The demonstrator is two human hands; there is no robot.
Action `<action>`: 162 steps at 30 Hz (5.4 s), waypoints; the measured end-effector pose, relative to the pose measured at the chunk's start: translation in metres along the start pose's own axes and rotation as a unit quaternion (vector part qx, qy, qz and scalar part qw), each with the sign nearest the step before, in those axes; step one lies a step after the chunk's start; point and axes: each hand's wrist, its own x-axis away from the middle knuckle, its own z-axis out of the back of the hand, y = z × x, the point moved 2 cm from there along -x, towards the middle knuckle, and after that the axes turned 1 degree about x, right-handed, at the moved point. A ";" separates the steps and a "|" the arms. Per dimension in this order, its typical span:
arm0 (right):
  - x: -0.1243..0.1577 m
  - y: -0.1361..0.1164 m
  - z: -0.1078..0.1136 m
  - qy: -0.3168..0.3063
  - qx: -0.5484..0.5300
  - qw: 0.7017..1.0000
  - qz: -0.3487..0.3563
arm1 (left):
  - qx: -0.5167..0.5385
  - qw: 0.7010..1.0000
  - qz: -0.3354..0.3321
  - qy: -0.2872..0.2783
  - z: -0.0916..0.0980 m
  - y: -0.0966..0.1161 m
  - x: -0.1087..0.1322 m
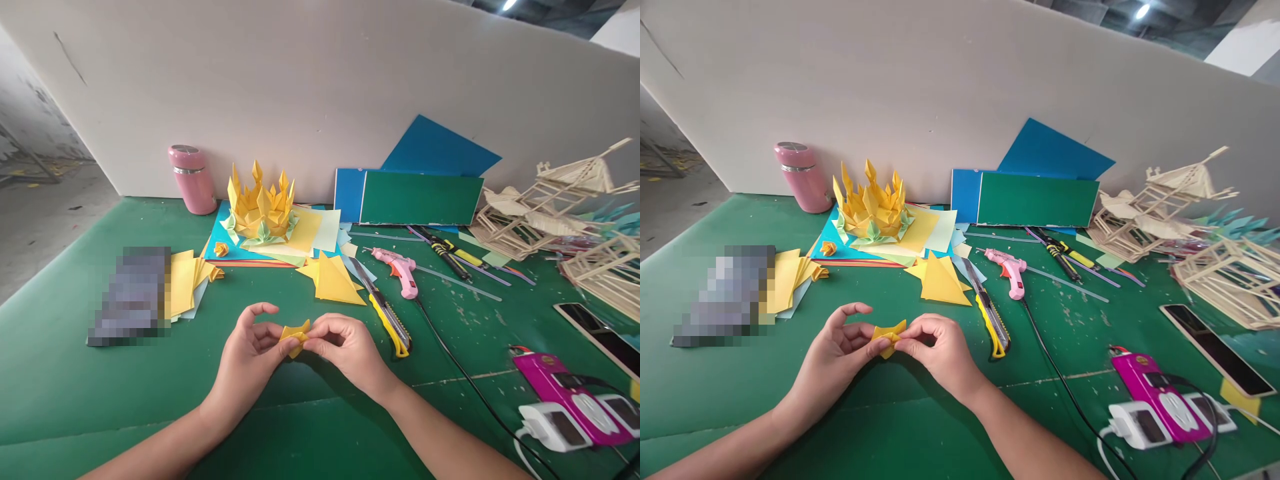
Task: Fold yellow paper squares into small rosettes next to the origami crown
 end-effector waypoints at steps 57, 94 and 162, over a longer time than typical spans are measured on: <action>0.010 -0.019 -0.005 0.055 0.197 0.939 0.276 | 0.003 0.999 0.028 -0.022 -0.005 0.002 0.002; 0.011 -0.018 -0.003 0.034 0.155 0.949 0.273 | 0.069 0.997 0.006 -0.022 -0.002 0.002 0.002; 0.007 -0.004 -0.004 0.029 -0.137 0.990 0.008 | 0.066 0.997 0.002 -0.051 -0.003 0.001 0.001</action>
